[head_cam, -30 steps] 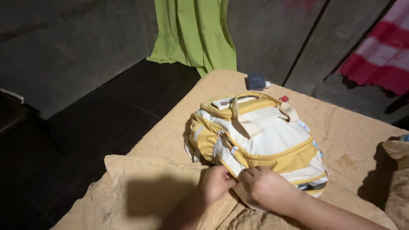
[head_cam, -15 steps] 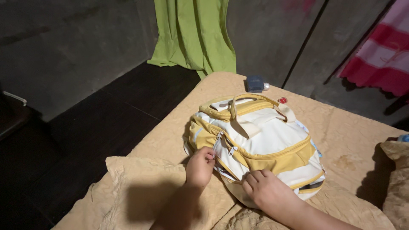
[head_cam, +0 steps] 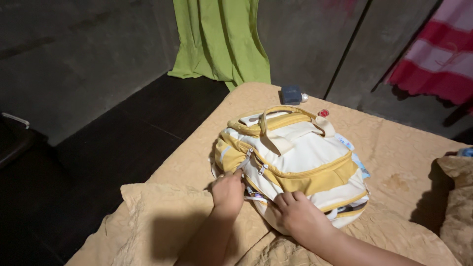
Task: The person opens a yellow and white backpack and places a laptop, a red notebook, a hairbrush, a folded towel, a patterned pouch, a light blue cloth, a green pouch, a black pouch, and a pair of white sneakers into it. The person then zips the backpack closed.
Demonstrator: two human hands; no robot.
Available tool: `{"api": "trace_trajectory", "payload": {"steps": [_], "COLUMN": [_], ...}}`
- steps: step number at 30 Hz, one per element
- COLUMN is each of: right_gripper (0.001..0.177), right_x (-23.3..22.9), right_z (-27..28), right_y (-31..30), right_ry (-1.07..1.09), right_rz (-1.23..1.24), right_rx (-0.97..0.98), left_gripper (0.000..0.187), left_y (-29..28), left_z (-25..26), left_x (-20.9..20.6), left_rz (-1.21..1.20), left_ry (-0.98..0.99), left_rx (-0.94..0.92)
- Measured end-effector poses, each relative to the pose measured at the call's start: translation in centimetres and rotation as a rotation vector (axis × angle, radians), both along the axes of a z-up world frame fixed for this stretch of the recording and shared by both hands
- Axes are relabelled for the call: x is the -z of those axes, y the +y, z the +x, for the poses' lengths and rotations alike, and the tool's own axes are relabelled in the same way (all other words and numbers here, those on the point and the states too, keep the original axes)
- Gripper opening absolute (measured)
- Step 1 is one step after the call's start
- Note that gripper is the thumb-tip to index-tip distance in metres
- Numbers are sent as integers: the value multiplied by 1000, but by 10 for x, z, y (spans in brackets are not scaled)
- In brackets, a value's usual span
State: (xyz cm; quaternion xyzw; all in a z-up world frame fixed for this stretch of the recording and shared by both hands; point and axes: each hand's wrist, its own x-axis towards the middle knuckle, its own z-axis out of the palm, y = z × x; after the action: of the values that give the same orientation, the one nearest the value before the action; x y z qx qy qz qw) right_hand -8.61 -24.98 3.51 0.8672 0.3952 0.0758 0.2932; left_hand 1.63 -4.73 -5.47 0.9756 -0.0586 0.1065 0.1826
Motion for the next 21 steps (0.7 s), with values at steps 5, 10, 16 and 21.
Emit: {"api": "trace_trajectory", "payload": {"steps": [5,10,16,21], "right_gripper": [54,46,52,43], "right_x": [3,4,2,5], "right_z": [3,6,18,21], "right_y": [4,3,-2,-8], "right_ry": [-32,2,106,65], "right_rz": [-49,-23,112,269], "right_rx": [11,56,146,80], "left_gripper": [15,18,26,33], "left_y": [9,8,14,3], "left_z": [21,26,14,-6], "left_x": [14,18,26,12], "left_rz": [-372,-298,-475,-477], "left_ry": [-49,327,873,1029], "left_rx": [49,39,435,754]}}
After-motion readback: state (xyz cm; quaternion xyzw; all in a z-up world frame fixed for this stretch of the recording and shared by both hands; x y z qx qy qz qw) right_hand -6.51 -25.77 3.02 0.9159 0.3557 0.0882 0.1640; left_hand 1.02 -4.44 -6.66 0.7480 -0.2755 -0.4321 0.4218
